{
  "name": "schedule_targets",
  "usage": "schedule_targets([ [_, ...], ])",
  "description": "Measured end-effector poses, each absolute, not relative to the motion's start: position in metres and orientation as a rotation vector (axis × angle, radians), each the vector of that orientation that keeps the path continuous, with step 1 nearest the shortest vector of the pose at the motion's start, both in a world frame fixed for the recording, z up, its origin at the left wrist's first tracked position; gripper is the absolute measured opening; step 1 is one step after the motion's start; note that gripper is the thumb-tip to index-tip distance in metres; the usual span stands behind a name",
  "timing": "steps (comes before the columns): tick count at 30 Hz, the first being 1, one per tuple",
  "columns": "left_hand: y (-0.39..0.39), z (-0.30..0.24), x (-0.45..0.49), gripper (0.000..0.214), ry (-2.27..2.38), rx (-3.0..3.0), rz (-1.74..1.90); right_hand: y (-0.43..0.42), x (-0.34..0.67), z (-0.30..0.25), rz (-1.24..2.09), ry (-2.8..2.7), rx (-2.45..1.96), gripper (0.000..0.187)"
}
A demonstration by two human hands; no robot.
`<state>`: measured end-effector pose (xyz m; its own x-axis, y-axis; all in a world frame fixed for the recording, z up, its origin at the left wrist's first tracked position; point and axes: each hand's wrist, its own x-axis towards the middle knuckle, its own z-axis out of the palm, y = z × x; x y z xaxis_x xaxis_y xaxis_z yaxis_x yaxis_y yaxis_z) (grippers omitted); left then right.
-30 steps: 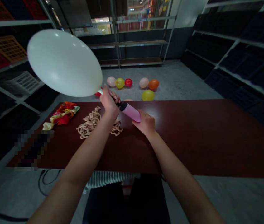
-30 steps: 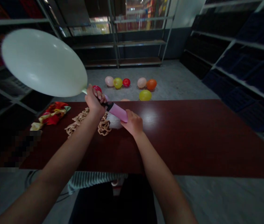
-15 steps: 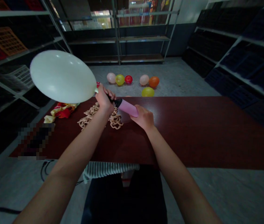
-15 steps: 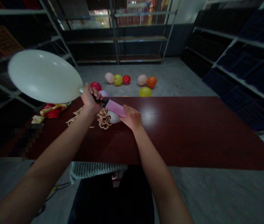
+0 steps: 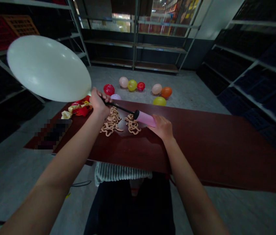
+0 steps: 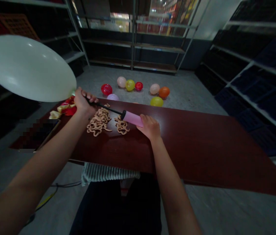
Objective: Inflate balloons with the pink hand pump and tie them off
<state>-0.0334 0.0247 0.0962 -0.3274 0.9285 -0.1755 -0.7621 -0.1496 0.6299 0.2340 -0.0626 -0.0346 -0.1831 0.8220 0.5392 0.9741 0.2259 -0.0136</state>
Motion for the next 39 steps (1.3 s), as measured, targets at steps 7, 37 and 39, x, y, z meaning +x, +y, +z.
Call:
schedule_targets([
  [7,0.033,0.103,-0.047,0.051,0.738,0.384,1.835,-0.059,0.235,-0.04,-0.397,-2.027,-1.622,0.037],
  [37,0.017,0.074,0.089,0.053,0.724,0.529,1.693,-0.056,0.239,-0.037,-0.224,-1.846,-1.675,0.04],
  [39,0.015,0.069,0.076,0.053,0.738,0.487,1.716,-0.056,0.239,-0.039,-0.259,-1.908,-1.664,0.04],
])
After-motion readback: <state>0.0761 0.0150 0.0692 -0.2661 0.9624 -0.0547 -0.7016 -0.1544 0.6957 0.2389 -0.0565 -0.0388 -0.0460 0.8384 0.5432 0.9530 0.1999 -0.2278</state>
